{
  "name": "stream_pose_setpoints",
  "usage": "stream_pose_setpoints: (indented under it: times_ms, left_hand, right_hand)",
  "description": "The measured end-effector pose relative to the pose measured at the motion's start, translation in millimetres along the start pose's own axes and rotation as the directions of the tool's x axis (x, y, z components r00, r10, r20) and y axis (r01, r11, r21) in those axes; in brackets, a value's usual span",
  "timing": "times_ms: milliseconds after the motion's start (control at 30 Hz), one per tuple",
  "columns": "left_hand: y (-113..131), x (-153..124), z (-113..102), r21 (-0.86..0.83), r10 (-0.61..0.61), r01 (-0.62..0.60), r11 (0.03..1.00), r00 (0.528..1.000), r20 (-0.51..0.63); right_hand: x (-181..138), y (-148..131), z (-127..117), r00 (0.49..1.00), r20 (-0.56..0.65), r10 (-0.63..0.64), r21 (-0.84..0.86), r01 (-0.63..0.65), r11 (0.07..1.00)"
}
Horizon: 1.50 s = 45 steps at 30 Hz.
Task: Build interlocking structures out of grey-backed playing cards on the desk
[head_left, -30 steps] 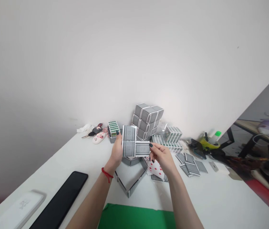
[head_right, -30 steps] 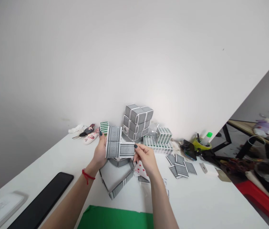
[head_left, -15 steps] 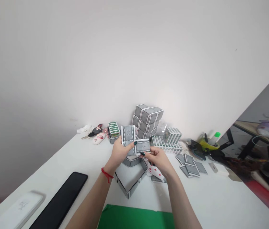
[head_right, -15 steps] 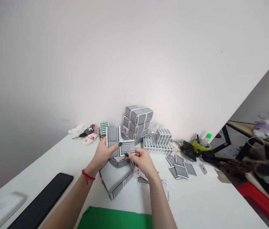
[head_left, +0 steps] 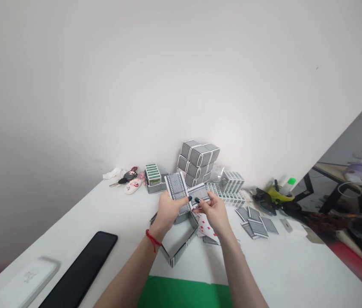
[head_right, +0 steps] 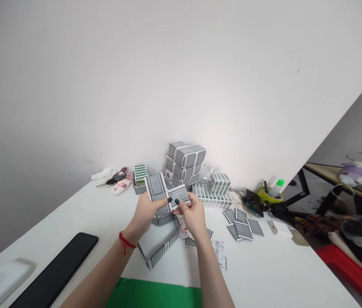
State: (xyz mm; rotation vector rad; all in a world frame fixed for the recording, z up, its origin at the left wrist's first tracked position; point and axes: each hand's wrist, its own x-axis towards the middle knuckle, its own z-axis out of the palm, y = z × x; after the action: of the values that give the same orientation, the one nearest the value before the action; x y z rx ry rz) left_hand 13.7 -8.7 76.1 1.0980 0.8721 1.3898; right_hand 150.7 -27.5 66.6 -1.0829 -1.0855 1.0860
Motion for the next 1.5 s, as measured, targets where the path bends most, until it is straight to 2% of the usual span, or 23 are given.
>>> stream_pose_setpoints:
  times_ms: [167,267,567,767,933,1167,1500]
  left_hand:
    - [-7.4,1.1,2.3,-0.133,-0.048,0.038,0.990,0.996,-0.075]
    - [-9.7,0.6,2.8,-0.176,-0.058,0.048,0.983,0.997,-0.048]
    - [-8.5,-0.7,-1.6,-0.051,-0.088,0.091,0.995,0.994,0.066]
    - [-5.5,0.7,-3.7,-0.018,-0.123,0.124,0.992,0.990,0.068]
    - [-4.9,-2.2,-0.9,-0.027,-0.086,0.088,0.996,0.995,0.058]
    - [-12.5,0.7,-2.2,-0.075,-0.060,0.061,0.995,0.998,0.014]
    - [-3.8,2.4,-5.8,-0.129,-0.070,0.082,0.988,0.993,0.094]
  right_hand:
    - [-1.1,-0.2,4.1,1.000,0.024,0.000,-0.023,0.000,1.000]
    - [-1.1,2.2,5.2,0.999,0.034,-0.008,-0.004,0.008,1.000]
    - [5.1,18.5,0.2,1.000,-0.020,0.004,-0.158,-0.007,0.987]
    - [3.8,15.5,-0.1,0.998,0.022,0.066,-0.061,-0.065,0.996]
    - [0.9,6.2,-4.4,0.996,0.020,0.089,0.025,-0.089,0.996]
    - [-1.8,-1.3,4.4,0.997,0.053,0.047,-0.038,-0.045,0.998]
    - [-2.2,3.3,8.0,1.000,0.018,0.021,-0.056,-0.020,0.998]
